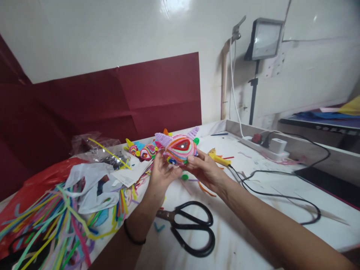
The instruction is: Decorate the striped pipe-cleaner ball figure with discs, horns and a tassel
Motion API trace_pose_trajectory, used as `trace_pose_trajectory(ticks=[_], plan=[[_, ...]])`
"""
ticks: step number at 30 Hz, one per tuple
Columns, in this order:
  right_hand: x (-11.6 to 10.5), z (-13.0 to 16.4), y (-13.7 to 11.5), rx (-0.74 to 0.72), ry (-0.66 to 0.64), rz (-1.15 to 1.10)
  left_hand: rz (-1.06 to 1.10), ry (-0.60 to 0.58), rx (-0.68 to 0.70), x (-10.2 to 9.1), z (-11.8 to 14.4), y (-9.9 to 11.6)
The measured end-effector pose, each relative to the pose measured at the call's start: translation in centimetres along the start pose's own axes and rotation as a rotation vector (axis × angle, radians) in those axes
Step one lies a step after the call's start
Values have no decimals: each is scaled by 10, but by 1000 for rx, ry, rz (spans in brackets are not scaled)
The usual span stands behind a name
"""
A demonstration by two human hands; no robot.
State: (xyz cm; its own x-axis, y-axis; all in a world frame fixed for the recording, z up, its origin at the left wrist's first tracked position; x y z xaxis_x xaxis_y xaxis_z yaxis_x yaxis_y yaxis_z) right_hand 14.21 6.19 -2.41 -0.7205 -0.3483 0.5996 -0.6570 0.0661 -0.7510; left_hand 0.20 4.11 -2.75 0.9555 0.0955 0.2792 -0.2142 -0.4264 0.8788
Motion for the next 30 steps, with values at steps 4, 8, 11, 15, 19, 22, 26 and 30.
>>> trace_pose_trajectory(ticks=[4,8,11,15,19,22,26,30], plan=[[-16,-5,-3,-22,53,-33,-381,-9,48,-16,-16,-23],[-26,-7,-1,-27,81,-60,-819,-206,111,-11,-31,-53],[-29,-7,0,-29,86,-56,-986,-323,142,2,-36,-70],[-32,-8,0,-41,74,-46,-1196,-386,146,12,-41,-86],[-34,-10,-1,-49,87,-42,-1316,-393,121,12,-46,-96],[-34,-11,-1,-41,112,-55,-1320,-381,107,12,-49,-98],[-34,-12,-4,-58,117,-55,-1240,-318,99,12,-51,-93],[-36,-12,-8,-61,140,-66,-1077,-201,85,5,-55,-81]])
Point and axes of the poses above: each hand's wrist, its own z-axis away from the middle knuckle, its own x-axis out of the palm, y = z × x, the point moved 5 cm from there along -z, towards the middle knuckle, and after that the axes turned 10 degrees about y, right-handed, at the moved point
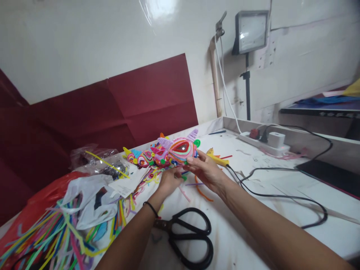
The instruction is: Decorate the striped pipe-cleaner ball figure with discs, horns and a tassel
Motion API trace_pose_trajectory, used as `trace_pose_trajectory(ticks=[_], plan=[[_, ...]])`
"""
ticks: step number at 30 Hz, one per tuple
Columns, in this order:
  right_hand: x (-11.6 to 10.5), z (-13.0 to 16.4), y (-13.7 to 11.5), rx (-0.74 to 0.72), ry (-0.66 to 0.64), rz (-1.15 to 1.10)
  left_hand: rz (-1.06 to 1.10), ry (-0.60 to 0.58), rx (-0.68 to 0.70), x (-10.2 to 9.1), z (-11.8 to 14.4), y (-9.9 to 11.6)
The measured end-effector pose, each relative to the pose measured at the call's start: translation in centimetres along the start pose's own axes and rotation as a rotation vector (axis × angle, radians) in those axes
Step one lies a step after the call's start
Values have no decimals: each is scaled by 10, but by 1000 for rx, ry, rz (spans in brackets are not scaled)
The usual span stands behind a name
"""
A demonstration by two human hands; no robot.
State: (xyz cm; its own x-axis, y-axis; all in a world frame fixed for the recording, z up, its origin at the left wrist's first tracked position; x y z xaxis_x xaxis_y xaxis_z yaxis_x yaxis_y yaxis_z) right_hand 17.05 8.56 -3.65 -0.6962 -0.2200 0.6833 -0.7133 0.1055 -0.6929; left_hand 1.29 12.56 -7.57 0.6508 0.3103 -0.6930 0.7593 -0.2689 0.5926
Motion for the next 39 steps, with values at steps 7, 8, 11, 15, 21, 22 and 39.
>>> trace_pose_trajectory(ticks=[7,8,11,15,21,22,39], plan=[[-1,-1,0,26,-11,-22,368,132,-110,-49,9,4],[-1,-1,2,38,-12,-26,412,140,-125,-56,13,6],[-3,-1,8,68,-4,-30,527,160,-179,-74,24,14],[-5,-1,16,85,-38,-34,619,192,-217,-92,32,23],[-8,2,25,135,-34,-28,658,272,-145,-113,35,29],[-7,3,26,140,-37,-27,657,292,-124,-115,36,29],[-1,13,26,183,-59,-19,689,364,-146,-118,32,27]])
Point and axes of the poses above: each hand's wrist, its own z-axis away from the middle knuckle, its own x-axis out of the palm, y = z × x, the point moved 5 cm from there along -z, towards the middle knuckle, and after that the axes turned 10 degrees about y, right-handed, at the moved point
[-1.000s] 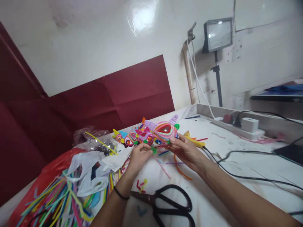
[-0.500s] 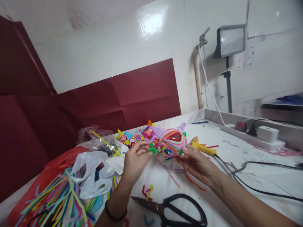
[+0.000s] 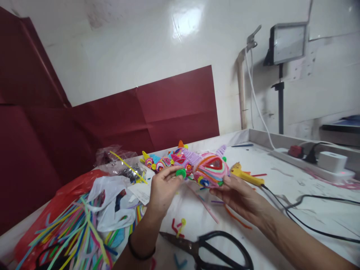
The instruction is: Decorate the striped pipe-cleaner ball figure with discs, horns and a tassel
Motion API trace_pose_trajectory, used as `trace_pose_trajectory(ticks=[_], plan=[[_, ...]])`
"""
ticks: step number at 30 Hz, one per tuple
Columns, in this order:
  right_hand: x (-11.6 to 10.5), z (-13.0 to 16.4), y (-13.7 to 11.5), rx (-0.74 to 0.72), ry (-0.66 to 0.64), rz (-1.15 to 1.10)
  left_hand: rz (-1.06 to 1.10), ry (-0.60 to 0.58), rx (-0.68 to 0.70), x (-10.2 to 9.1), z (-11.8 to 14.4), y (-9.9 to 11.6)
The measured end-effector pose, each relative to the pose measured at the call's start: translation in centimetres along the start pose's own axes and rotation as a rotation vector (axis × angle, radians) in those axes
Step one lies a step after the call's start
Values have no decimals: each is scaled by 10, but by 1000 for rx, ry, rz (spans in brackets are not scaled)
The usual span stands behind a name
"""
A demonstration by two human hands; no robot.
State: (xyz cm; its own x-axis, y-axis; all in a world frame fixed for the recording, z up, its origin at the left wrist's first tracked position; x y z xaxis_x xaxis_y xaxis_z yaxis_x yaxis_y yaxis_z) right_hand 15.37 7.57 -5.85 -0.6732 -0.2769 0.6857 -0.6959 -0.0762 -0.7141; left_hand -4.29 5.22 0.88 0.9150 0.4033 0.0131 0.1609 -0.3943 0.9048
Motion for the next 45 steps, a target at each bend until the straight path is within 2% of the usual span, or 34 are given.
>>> trace_pose_trajectory(ticks=[4,9,20,26,33,40,45], plan=[[0,0,0,-5,12,5,73,23,-94,2,1,-3],[0,0,0,-12,-6,9,189,38,-141,3,4,-2],[-2,0,2,-12,2,28,198,8,-223,5,4,-11],[-2,1,2,-3,5,-14,206,91,-188,1,4,-14],[-1,2,4,-2,14,24,279,76,-221,4,6,-13],[-1,3,5,37,28,-27,319,101,-280,7,10,-8],[1,3,5,38,5,-47,343,77,-307,9,12,-7]])
Point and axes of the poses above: each hand's wrist, its own z-axis away from the middle knuckle, its own x-axis out of the palm, y = z × x, the point moved 5 cm from there along -z, towards the middle knuckle, and after that the axes turned 10 degrees about y, right-handed, at the moved point
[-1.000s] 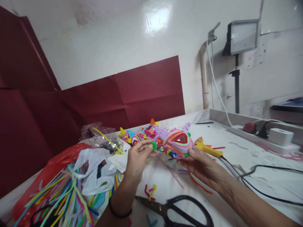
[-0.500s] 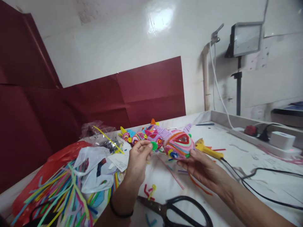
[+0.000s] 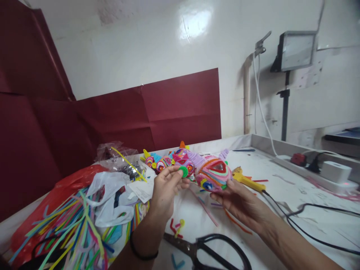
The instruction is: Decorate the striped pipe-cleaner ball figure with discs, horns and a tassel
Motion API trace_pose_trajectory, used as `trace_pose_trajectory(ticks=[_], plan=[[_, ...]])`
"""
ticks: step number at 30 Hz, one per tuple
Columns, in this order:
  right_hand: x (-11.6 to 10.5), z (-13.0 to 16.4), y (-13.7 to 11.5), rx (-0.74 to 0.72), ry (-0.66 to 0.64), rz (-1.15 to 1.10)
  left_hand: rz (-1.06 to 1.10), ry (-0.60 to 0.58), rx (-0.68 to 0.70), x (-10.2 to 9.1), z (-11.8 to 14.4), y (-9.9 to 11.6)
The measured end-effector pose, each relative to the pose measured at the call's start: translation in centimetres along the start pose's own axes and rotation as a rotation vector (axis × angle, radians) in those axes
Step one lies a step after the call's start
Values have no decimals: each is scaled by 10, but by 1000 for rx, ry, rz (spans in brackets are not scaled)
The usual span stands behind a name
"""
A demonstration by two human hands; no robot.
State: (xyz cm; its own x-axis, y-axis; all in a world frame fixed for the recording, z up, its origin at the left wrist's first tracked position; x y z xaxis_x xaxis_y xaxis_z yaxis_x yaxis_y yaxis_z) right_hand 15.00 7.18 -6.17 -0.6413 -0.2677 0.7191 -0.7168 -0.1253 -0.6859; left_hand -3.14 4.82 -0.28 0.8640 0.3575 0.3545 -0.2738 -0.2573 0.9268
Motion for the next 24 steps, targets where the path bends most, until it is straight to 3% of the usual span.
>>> trace_pose_trajectory(ticks=[15,24], plan=[[-5,-1,5,38,-2,-57,77,27,-12,0,6,1],[-3,-1,6,48,-17,-46,-2,-1,131,2,10,6]])
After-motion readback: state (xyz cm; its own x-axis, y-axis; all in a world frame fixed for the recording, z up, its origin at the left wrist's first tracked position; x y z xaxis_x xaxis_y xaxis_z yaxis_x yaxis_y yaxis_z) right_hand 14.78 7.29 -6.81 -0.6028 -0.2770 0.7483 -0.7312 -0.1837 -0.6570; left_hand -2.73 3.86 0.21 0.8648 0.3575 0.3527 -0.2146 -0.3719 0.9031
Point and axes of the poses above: each hand's wrist, its own z-axis away from the middle knuckle, its own x-axis out of the palm, y = z × x, the point moved 5 cm from there along -z, towards the middle knuckle, and after that the axes turned 10 degrees about y, right-handed, at the moved point
